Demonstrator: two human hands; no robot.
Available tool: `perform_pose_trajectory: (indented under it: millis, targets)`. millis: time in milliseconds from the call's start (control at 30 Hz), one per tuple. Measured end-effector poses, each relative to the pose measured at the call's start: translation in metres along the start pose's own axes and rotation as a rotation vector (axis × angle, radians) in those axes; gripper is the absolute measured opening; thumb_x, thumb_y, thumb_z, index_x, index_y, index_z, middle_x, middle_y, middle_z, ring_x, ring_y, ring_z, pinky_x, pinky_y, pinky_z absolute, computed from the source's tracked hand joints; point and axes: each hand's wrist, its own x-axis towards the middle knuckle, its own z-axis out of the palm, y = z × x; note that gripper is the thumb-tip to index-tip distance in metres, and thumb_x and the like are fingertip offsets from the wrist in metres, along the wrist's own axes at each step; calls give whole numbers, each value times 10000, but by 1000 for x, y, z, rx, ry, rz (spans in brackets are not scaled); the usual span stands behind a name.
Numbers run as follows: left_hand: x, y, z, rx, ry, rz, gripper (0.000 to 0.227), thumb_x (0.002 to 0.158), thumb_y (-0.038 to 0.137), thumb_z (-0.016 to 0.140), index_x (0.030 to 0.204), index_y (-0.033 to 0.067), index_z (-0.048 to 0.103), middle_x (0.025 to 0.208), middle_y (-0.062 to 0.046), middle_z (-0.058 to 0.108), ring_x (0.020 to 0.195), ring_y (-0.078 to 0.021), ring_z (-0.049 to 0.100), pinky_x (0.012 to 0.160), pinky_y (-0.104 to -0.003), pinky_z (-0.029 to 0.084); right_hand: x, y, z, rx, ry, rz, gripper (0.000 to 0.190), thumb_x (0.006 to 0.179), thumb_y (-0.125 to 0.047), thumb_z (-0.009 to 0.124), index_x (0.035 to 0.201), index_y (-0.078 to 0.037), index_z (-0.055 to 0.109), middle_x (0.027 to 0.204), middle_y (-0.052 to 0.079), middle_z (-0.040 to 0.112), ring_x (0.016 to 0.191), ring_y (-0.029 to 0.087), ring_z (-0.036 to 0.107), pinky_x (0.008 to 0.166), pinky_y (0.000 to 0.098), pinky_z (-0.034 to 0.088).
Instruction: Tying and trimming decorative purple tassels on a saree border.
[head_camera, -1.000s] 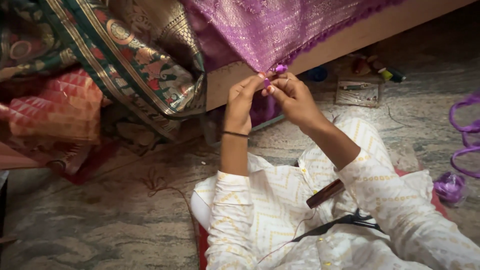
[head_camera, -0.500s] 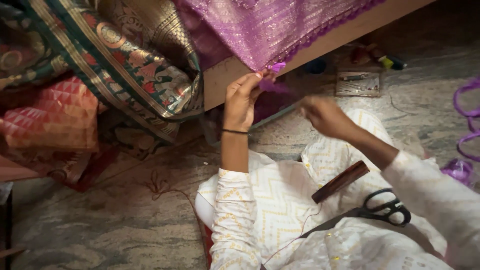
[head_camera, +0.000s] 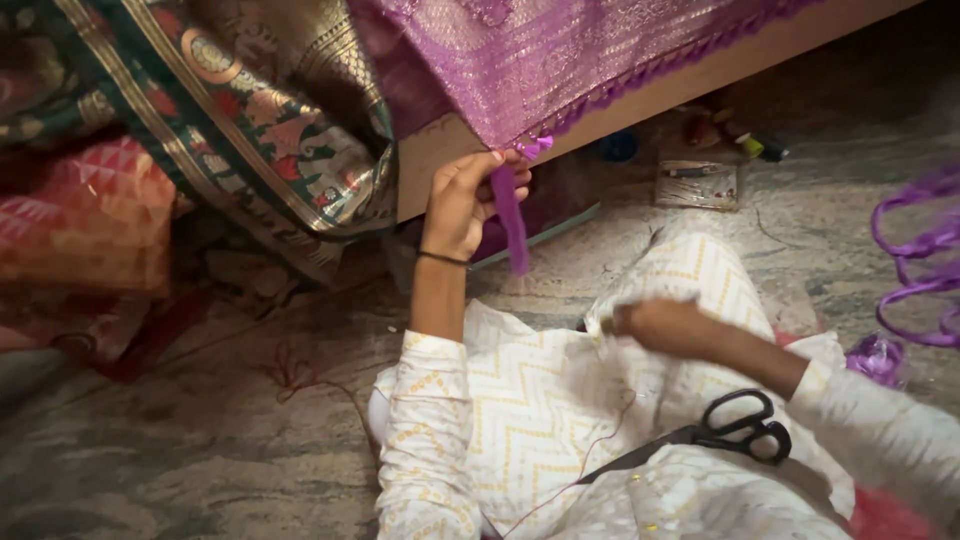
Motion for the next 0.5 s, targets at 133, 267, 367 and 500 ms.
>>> perform_pose_trajectory:
  millis: [133,267,367,500]
  targets:
    - [8,-1,-5,56,16,-53,312,955,204,631,1084,-63,728,1030,-193,766,910,-271,762,831,-408,637,7,-39,-134,-238,700,1,307,909,-35,655,1191,-130,732,1063,113,759,863,262,703,725,410,542]
    - [13,-4,-4,43,17,-106,317,951,212,630,1110,-42,733,1011,-177,767,869,-263,753,808,-401,635,24,-70,-211,-644,1027,-169,292,840,-152,786,1132,-132,780,1105,44,774,1051,203,653,922,401,499]
    - [12,-5,-5,6,26,-100,312,952,201,640,1115,-48,734,1012,-167,769,872,-258,757,816,-394,630,41,-60,-215,-750,1041,-165,228,1014,-206,797,1236,-159,775,1197,28,769,1083,145,605,892,343,438]
    - [16,-9,-12,-7,15,-77,309,957,192,647,1110,-62,733,1021,-169,772,896,-253,762,845,-383,625,39,-68,-209,-728,1020,-85,322,885,-172,768,1207,-155,785,1108,-23,770,983,157,593,903,378,444]
